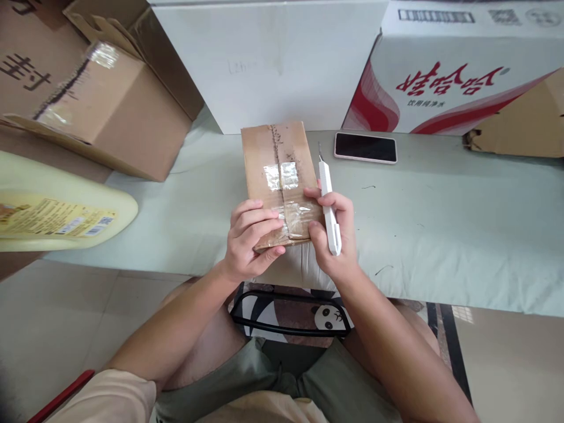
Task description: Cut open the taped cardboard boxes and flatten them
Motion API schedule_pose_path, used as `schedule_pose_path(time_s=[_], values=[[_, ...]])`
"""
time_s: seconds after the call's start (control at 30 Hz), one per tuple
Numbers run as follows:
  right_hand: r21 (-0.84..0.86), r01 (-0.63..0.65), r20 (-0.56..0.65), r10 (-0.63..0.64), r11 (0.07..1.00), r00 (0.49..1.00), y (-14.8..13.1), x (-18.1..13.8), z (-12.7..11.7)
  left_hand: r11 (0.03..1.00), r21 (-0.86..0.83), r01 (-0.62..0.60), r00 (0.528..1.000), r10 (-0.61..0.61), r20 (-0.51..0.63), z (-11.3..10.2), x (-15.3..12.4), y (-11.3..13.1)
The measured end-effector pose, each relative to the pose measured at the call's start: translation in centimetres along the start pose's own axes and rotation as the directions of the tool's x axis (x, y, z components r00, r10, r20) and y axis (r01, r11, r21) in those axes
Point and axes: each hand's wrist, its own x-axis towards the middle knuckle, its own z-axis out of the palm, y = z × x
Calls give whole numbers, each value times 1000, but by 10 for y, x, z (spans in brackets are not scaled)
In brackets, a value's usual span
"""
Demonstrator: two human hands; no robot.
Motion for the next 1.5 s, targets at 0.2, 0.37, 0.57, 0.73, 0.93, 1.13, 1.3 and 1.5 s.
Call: schedule_pose_path(time_s=[0.2,0.37,0.57,0.73,0.93,1.13,1.3,1.5], values=[[-16,6,-9,-6,1000,1000,2,1,2,1000,14,-18,999,18,-39,2,0,1],[-4,14,-6,-14,1000,1000,0,0,1,1000,3,-18,998,18,-54,3,2,2],[-4,36,-6,-36,999,999,2,0,1,1000,2,-19,998,19,-62,3,3,4],[-22,25,-8,-25,999,1000,3,0,0,1000,14,10,1000,-10,-24,-1,0,4],[-34,-6,-8,5,999,1000,-3,-1,0,999,32,-8,1000,9,-5,-2,2,10],[-24,28,8,-28,999,1000,-4,-2,-1,999,23,-29,997,28,66,-3,5,14],[-18,34,4,-34,999,999,-2,-2,0,999,39,-28,999,26,46,-4,6,13],[-33,44,26,-43,998,999,-2,-1,-1,999,30,-28,999,27,24,-2,6,13]])
